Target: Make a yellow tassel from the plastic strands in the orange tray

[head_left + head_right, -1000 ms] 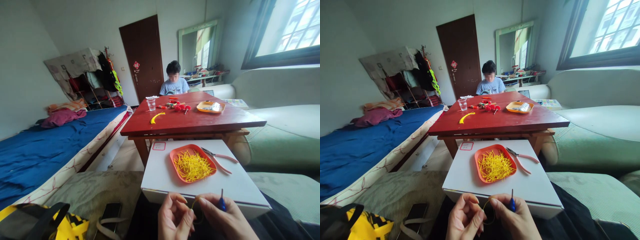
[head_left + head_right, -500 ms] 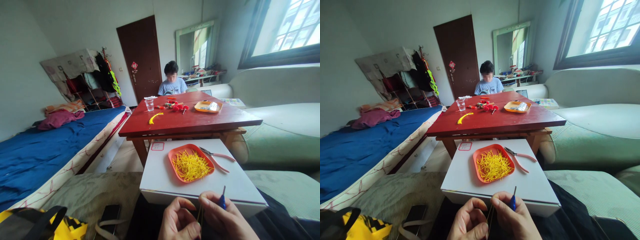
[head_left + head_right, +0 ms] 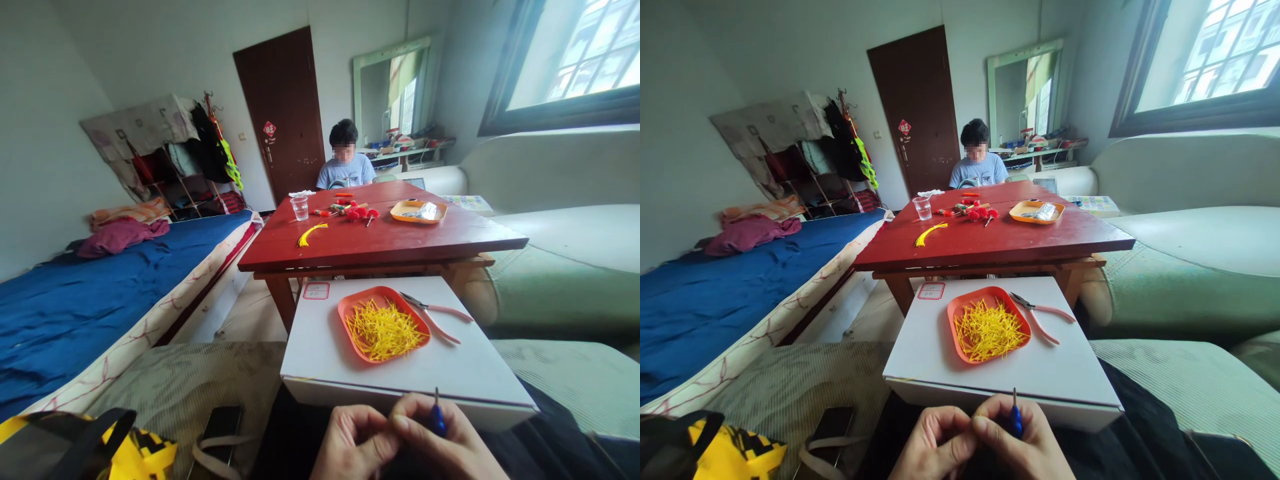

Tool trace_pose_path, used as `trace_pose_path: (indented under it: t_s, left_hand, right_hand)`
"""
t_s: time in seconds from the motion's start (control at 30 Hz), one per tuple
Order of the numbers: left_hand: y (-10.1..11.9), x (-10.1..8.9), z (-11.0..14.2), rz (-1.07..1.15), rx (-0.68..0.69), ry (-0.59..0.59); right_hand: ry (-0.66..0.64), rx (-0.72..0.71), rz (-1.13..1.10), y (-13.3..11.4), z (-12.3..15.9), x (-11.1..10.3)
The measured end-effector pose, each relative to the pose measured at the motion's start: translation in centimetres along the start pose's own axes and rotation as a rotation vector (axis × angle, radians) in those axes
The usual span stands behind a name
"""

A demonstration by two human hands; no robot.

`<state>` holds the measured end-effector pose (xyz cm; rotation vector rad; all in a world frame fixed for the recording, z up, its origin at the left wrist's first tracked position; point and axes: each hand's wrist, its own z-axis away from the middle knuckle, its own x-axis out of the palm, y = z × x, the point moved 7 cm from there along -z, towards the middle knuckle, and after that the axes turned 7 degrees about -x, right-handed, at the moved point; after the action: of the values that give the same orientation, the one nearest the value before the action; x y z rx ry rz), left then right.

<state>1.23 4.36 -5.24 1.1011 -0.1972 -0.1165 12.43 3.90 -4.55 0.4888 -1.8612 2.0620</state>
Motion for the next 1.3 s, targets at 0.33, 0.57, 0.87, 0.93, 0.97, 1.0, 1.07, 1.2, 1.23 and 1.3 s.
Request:
trace_pose_path:
  t_s: [0.33, 0.57, 0.87, 0.93, 0.97, 1.0, 1.07, 1.2, 1.23, 1.3]
  left_hand:
    - [0.5, 0.5, -0.3, 0.049, 0.06, -0.1]
    - [1.5, 0.5, 0.3, -0.063, 0.125, -0.098]
    - [-0.4, -0.4, -0.2, -0.059, 0.114, -0.002]
    - [-1.2, -1.0, -0.2, 0.01, 0.07, 0.058]
    - [-1.4, -1.1, -0.2, 0.049, 0.043, 0.062]
    - [-1.6, -0.9, -0.3, 0.095, 0.004, 0.041]
    - [-1.6, -0.1, -0.3, 0.221, -0.105, -0.083]
    - [-0.5, 2.5, 0.4, 0.346, -0.288, -0.411]
    - [-0.2, 2.8, 0.5, 0.345, -0.308, -0.442]
    - [0.1, 3.1, 0.9, 0.339, -0.348, -0.474]
  right_hand:
    - [0.029, 0.028, -0.005, -0.3, 0.2, 0.0]
    - [-0.027, 0.068, -0.045, 0.9, 0.1, -0.1]
    - [-0.115, 0.151, -0.147, 2.4, 0.2, 0.1]
    - [-0.087, 0.139, -0.108, 2.2, 0.3, -0.1]
    - [-0.079, 0.128, -0.08, 2.0, 0.3, -0.2]
    - [-0.071, 0.103, -0.041, 1.6, 0.3, -0.4]
    - [-0.071, -0.033, 0.127, -0.1, 0.1, -0.9]
    - [-0.3, -0.72, 0.828, -7.2, 1.2, 0.4]
    - [-0.431, -0.898, 0.979, -8.4, 2.0, 1.4]
    - [-0.652, -1.086, 1.228, -9.5, 3.2, 2.8]
